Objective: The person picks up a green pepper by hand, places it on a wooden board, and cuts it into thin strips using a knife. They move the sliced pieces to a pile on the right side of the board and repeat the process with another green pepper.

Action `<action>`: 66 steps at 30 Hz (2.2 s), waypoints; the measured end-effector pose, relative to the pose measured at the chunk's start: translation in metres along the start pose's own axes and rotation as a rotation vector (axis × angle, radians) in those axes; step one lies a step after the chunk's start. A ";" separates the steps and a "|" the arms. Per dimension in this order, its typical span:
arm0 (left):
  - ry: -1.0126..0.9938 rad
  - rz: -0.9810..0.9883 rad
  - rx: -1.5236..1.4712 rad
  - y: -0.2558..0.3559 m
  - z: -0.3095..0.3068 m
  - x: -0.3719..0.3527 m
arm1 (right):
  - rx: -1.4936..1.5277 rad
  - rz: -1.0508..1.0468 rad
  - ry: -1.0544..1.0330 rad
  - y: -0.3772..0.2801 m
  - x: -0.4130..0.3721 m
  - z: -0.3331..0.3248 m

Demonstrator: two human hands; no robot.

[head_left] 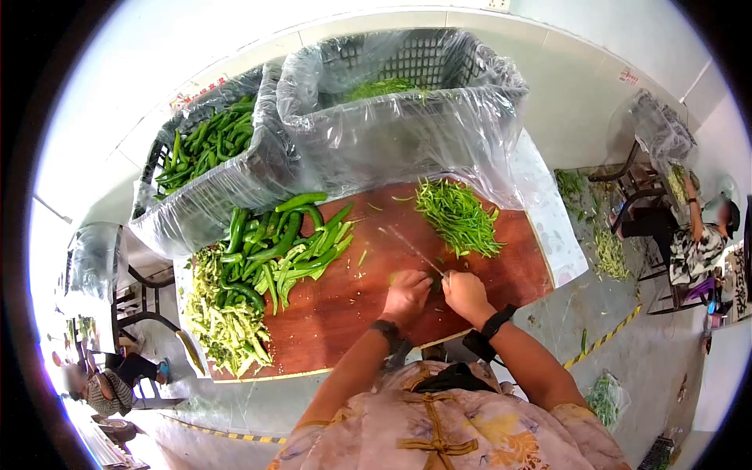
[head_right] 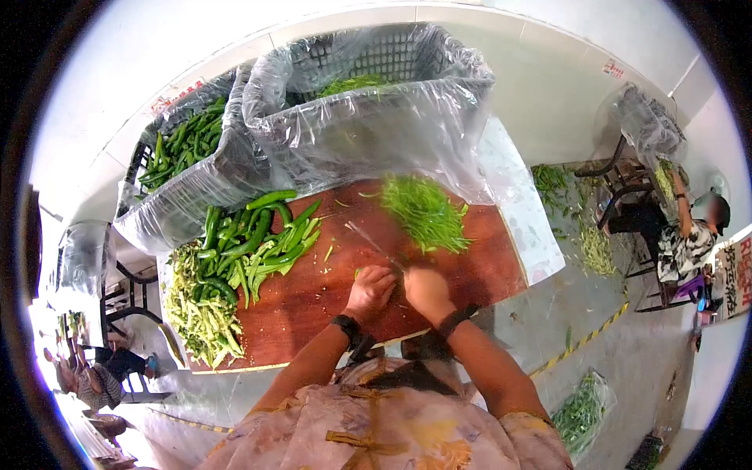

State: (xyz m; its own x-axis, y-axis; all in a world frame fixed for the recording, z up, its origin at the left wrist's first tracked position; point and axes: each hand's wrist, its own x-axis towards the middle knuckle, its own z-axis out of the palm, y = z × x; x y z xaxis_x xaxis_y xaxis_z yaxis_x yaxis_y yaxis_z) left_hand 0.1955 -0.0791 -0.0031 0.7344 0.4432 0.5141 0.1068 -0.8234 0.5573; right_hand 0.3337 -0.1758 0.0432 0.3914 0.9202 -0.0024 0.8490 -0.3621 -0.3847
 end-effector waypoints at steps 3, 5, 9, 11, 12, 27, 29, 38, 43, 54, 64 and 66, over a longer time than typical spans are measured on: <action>0.026 0.013 0.008 0.002 -0.002 0.002 | -0.011 -0.013 -0.016 0.004 -0.016 -0.009; 0.045 0.020 0.019 0.007 -0.005 0.001 | -0.017 -0.049 -0.041 0.005 -0.039 -0.017; -0.006 0.006 0.075 0.010 -0.009 0.003 | -0.040 -0.038 -0.070 0.008 -0.058 -0.026; -0.008 0.012 0.081 0.009 -0.010 0.003 | -0.051 -0.043 -0.076 0.009 -0.062 -0.027; -0.007 0.019 0.065 0.008 -0.009 0.003 | -0.065 -0.043 -0.073 0.010 -0.061 -0.025; 0.052 0.027 -0.003 0.007 -0.008 0.001 | -0.024 -0.047 -0.030 0.010 -0.037 -0.017; 0.021 0.024 0.015 0.008 -0.009 0.003 | -0.056 -0.006 -0.078 0.006 -0.052 -0.029; 0.051 0.053 0.034 0.005 -0.006 0.000 | -0.068 -0.066 -0.149 0.011 -0.043 -0.021; 0.005 0.032 0.011 0.002 -0.004 0.000 | -0.043 0.005 -0.063 0.001 -0.011 0.000; -0.037 -0.027 0.103 0.004 -0.004 -0.009 | -0.083 -0.015 -0.077 0.006 -0.059 -0.022; -0.046 -0.047 0.093 0.009 -0.011 -0.004 | -0.084 -0.046 -0.124 0.001 -0.035 -0.005; -0.019 -0.048 0.048 0.007 -0.009 -0.006 | -0.076 -0.053 -0.107 -0.004 -0.020 0.002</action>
State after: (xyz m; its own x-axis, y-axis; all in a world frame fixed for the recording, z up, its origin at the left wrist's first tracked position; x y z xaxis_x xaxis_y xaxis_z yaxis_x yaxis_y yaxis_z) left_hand 0.1857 -0.0847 0.0038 0.7404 0.4761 0.4745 0.1741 -0.8176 0.5488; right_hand 0.3215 -0.1928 0.0426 0.3085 0.9475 -0.0843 0.8936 -0.3191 -0.3158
